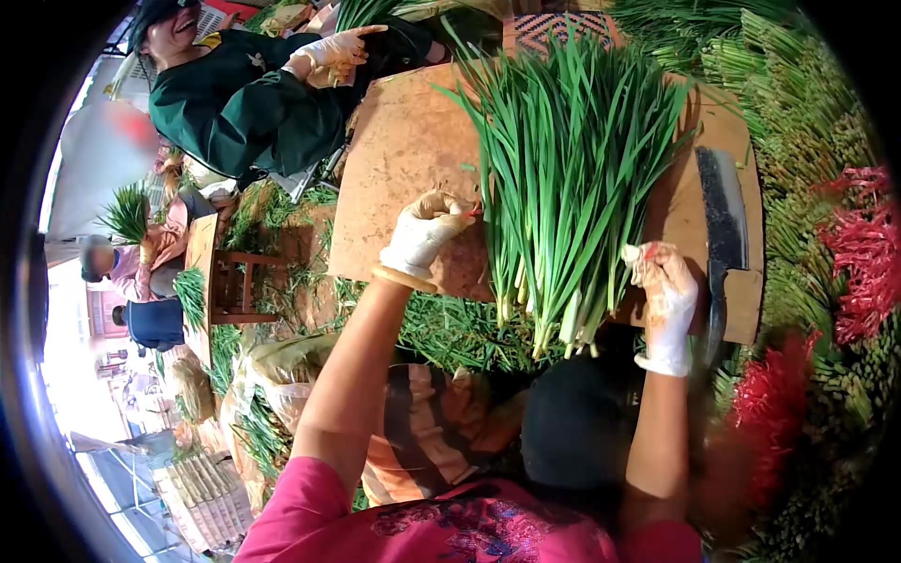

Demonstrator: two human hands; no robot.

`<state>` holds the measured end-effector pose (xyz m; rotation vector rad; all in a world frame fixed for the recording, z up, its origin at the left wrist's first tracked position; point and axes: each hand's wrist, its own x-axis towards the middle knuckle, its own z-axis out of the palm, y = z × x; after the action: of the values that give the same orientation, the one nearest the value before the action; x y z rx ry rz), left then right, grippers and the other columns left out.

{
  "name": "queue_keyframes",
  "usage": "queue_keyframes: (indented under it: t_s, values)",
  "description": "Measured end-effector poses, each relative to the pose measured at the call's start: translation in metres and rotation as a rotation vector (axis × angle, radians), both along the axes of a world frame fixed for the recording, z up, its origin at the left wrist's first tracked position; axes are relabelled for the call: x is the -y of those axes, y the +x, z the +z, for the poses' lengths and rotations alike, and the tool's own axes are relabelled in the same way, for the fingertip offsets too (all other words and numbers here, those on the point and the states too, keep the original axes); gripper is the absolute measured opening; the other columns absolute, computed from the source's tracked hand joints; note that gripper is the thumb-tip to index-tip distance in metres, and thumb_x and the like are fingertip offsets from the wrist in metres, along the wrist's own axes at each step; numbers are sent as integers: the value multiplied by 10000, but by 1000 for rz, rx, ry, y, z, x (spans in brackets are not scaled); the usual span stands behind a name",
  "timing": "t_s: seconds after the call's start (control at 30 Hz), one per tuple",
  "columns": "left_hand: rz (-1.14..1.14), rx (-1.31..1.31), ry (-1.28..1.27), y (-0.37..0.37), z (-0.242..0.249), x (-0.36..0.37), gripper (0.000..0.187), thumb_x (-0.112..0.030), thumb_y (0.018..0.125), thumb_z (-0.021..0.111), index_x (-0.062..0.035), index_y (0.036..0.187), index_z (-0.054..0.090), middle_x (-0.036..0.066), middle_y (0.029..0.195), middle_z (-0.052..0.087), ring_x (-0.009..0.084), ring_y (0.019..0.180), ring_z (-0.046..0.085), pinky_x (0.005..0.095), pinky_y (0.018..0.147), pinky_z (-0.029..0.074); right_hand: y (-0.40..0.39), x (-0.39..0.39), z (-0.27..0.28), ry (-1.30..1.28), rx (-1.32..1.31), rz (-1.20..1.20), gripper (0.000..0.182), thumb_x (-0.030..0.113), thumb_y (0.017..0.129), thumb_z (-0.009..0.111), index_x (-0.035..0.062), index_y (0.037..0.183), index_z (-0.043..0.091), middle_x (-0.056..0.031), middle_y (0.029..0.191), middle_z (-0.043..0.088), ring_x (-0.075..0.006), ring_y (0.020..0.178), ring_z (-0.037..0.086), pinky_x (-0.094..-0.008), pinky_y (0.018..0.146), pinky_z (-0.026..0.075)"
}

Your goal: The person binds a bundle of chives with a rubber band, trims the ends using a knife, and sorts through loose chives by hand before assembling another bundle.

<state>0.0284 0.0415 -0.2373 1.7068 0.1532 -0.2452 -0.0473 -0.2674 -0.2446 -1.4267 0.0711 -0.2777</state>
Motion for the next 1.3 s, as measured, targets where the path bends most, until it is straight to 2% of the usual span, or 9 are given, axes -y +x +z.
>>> queue_keyframes:
  t_s: [0.07, 0.13, 0.3, 0.43, 0.57, 0.7, 0.83, 0.93, 1.3]
  values:
    - [54, 10, -321, -15, 23, 24, 74, -9, 777, 639, -47, 827, 600, 14, 857, 606, 117, 791, 580, 286, 814, 485, 0, 2, -5, 29, 188, 47, 107, -73, 817, 593, 3, 892, 583, -78, 932, 565, -129, 783, 534, -239, 709, 456]
    - [150, -1, -437, -23, 33, 46, 85, -1, 770, 647, -49, 819, 598, 15, 856, 604, 105, 792, 569, 274, 811, 476, 11, -21, 40, -388, 358, 31, 152, -129, 727, 627, -11, 819, 597, -109, 950, 582, -205, 862, 575, -298, 763, 490]
    - [202, 138, -503, -35, 27, 65, 77, 14, 796, 604, -40, 851, 599, 4, 879, 599, 68, 762, 516, 210, 717, 433, 59, -71, 93, -815, 726, 301, 93, 7, 684, 661, 50, 764, 642, -57, 851, 640, -263, 850, 611, -372, 765, 475]
    - [220, 23, -403, -35, 20, 28, 56, -29, 824, 605, -52, 872, 589, -1, 882, 598, 66, 757, 517, 209, 703, 436, 62, -106, 81, -897, 658, 419, 131, 53, 695, 669, 65, 819, 628, -73, 862, 636, -270, 812, 608, -380, 771, 445]
    - [277, 86, -150, -40, 0, 34, 77, -110, 865, 590, -36, 858, 571, 2, 673, 511, 56, 618, 456, 221, 574, 423, 58, -143, 62, -97, 332, 386, 131, -111, 695, 613, -16, 783, 599, -115, 887, 642, -250, 881, 627, -342, 804, 515]
    - [329, 333, -136, -41, -7, 40, 139, -101, 860, 591, -2, 954, 611, 86, 844, 641, 137, 761, 575, 267, 720, 471, 79, -151, 75, -798, 691, 469, 66, 71, 777, 609, 53, 826, 649, -82, 858, 656, -269, 851, 622, -383, 857, 473]
    - [212, -48, -444, -45, -8, 6, 137, -79, 837, 623, -24, 962, 610, 1, 839, 605, 103, 782, 577, 223, 723, 469, 90, -159, 68, -1101, 498, 580, 88, 157, 760, 595, 79, 736, 628, -119, 711, 614, -310, 745, 618, -383, 726, 482]
    - [251, -184, -712, -42, -7, -15, 81, -100, 865, 604, -65, 934, 578, 61, 954, 641, 177, 895, 615, 352, 832, 504, 92, -170, 71, -1299, 490, 607, 86, 157, 752, 601, 83, 710, 614, -110, 691, 606, -311, 730, 613, -381, 703, 476]
    - [162, -230, -753, -37, -10, -18, 110, -149, 873, 589, -57, 930, 573, 66, 978, 637, 162, 880, 593, 355, 848, 501, 92, -164, 90, -1481, 385, 754, 134, 175, 773, 610, 45, 745, 599, -119, 758, 580, -315, 766, 587, -417, 728, 445]
